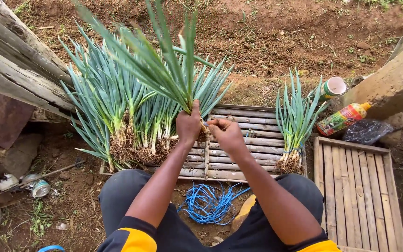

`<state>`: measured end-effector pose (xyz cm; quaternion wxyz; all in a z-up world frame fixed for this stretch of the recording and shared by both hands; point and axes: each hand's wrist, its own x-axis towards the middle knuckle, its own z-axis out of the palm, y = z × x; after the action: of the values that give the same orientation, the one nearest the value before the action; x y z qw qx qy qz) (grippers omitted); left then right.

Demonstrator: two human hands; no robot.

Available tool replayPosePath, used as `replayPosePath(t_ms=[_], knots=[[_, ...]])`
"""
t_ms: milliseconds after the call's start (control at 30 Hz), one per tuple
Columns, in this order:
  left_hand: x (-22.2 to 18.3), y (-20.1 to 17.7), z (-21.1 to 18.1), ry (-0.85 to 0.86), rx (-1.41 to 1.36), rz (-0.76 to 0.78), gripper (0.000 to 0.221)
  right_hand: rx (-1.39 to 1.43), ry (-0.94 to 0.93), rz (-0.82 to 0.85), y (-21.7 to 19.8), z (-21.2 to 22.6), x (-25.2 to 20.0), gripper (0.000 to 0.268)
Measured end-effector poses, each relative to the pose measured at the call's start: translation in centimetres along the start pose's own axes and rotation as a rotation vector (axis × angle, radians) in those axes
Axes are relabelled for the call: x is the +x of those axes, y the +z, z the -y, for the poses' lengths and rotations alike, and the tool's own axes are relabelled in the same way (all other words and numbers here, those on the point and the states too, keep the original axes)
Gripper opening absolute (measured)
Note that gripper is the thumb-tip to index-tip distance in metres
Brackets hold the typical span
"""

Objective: Cleaning harvested scallions by stripping off the outer dirty layers and preparing them for bundling.

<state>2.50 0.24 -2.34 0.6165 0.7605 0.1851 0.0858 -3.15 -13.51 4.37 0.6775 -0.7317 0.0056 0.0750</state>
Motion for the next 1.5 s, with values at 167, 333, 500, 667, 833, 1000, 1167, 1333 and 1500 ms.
replayPosePath(t_ms=[167,333,500,667,833,1000,1167,1333,1500], knots=[[-2.2,-0.5,-4.6,-0.131,-0.242,-0.040,0.061,-0.002,-0.163,-0.136,3.1,-0.4,-3.0,0.020],[-1.2,-0.5,-4.5,-0.172,-0.329,0.057,0.069,-0.206,-0.592,-0.296,5.1,0.0,-4.7,0.025],[-1.5,-1.5,-7.0,-0.257,-0.257,0.212,0.080,-0.190,-0.782,-0.353,6.1,-1.8,-4.3,0.020],[-3.3,-2.9,-10.9,-0.260,-0.206,0.326,0.082,0.032,-0.492,-0.382,5.6,-6.2,-3.0,0.011],[-4.4,-3.1,-12.0,-0.198,-0.109,0.390,0.073,0.136,0.266,-0.405,3.7,-4.2,-0.8,0.034],[-4.4,-4.5,-11.8,-0.265,-0.072,0.408,0.095,0.137,-0.236,-0.169,-1.2,-2.2,2.4,0.009],[-3.3,-4.4,-10.2,-0.199,0.033,0.492,0.099,-0.180,-0.590,-0.159,-3.8,-0.3,2.4,0.006],[-2.8,-2.5,-7.5,-0.165,-0.006,0.539,0.091,-0.331,-0.662,-0.164,-4.4,-0.2,2.8,0.005],[-2.1,-0.9,-6.0,-0.091,-0.021,0.557,0.084,-0.357,-0.451,-0.096,-4.2,-0.5,2.8,0.007]])
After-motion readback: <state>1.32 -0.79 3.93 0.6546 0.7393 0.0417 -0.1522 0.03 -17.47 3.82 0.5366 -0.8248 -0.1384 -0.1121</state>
